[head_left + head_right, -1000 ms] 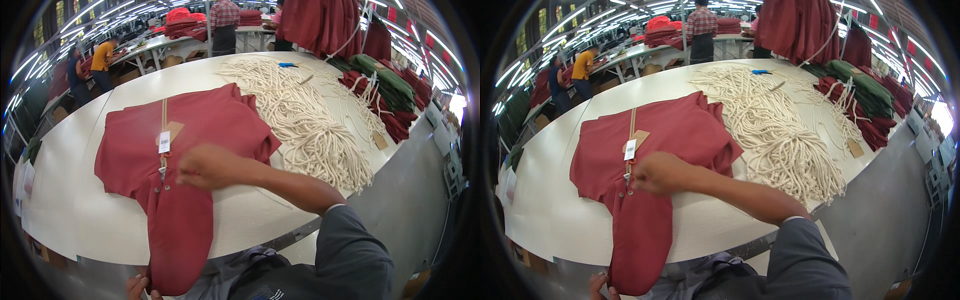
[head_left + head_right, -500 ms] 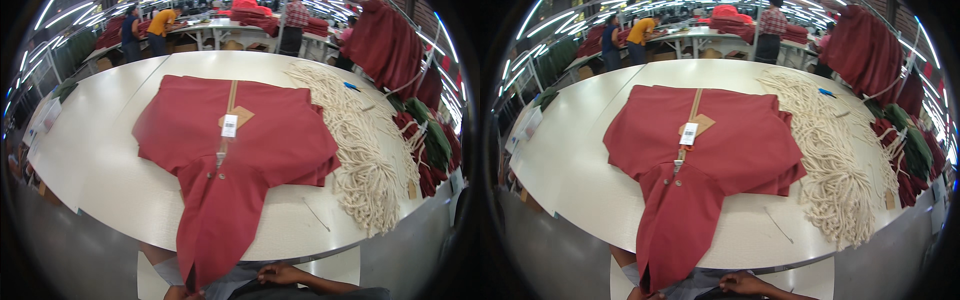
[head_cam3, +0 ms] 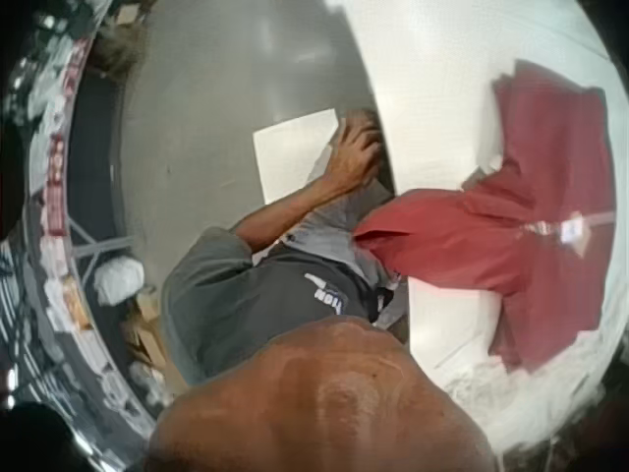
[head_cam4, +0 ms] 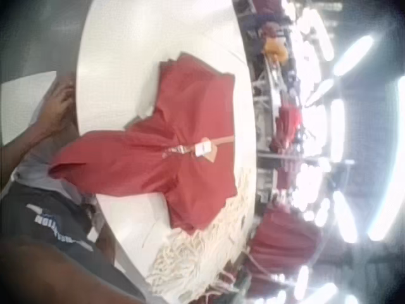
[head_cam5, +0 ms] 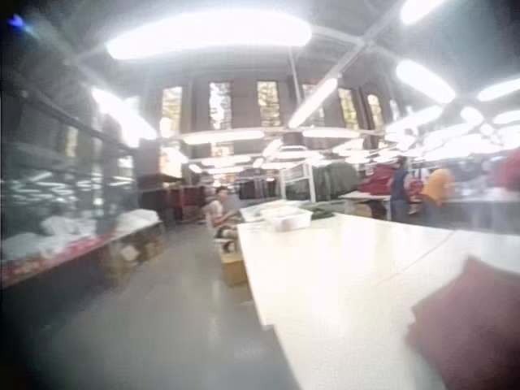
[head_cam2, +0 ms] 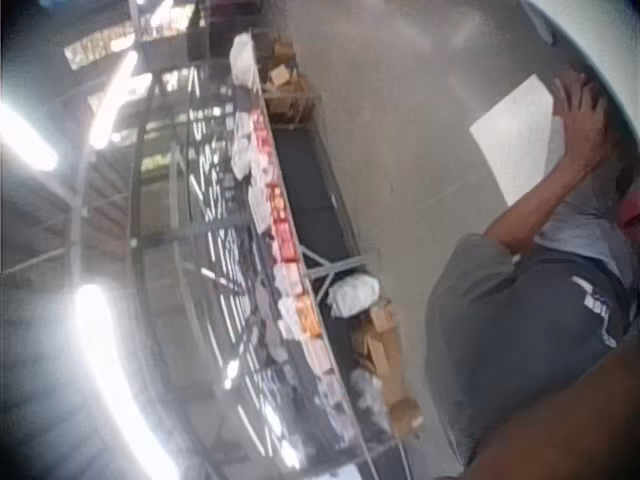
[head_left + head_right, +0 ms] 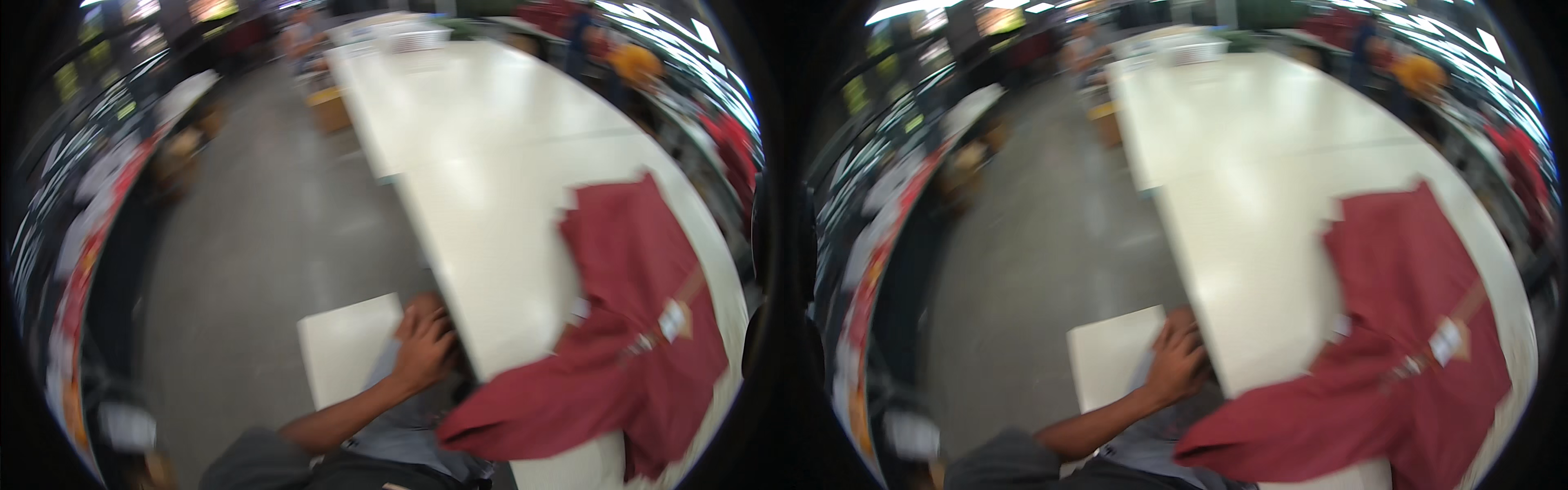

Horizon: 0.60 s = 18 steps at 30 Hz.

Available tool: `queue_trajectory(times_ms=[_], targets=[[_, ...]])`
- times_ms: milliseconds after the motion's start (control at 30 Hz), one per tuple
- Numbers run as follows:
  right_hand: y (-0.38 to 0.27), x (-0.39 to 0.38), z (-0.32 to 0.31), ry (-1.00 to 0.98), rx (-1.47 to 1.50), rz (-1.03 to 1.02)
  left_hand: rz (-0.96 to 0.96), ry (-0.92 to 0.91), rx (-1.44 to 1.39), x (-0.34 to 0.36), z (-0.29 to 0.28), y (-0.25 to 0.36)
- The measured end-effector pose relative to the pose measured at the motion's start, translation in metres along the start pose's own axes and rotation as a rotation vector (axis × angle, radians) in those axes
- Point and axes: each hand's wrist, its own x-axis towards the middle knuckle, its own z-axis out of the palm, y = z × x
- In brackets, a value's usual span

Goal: The person attaches white drawstrings to the waistband of folded garments using a metal threading tool. They thread the string through eyelets, tie a knot, and trim the excess with scissors. The person repeats this process on a green garment and then a maroon garment.

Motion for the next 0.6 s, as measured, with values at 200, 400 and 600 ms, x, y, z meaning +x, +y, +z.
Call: queue_trajectory(times_ms=[200,400,600], targets=[[-0.074,0.133,-0.011,0.144,-0.109,-0.187,-0.369,0.035,-0.331,-0.026,-0.001,-0.043],[-0.096,0.157,-0.001,0.128,-0.143,-0.161,-0.487,0.034,-0.311,-0.020,0.002,-0.048],[-0.040,0.078,0.033,0.034,-0.209,-0.058,-0.462,0.042,-0.297,-0.025,-0.004,-0.058]])
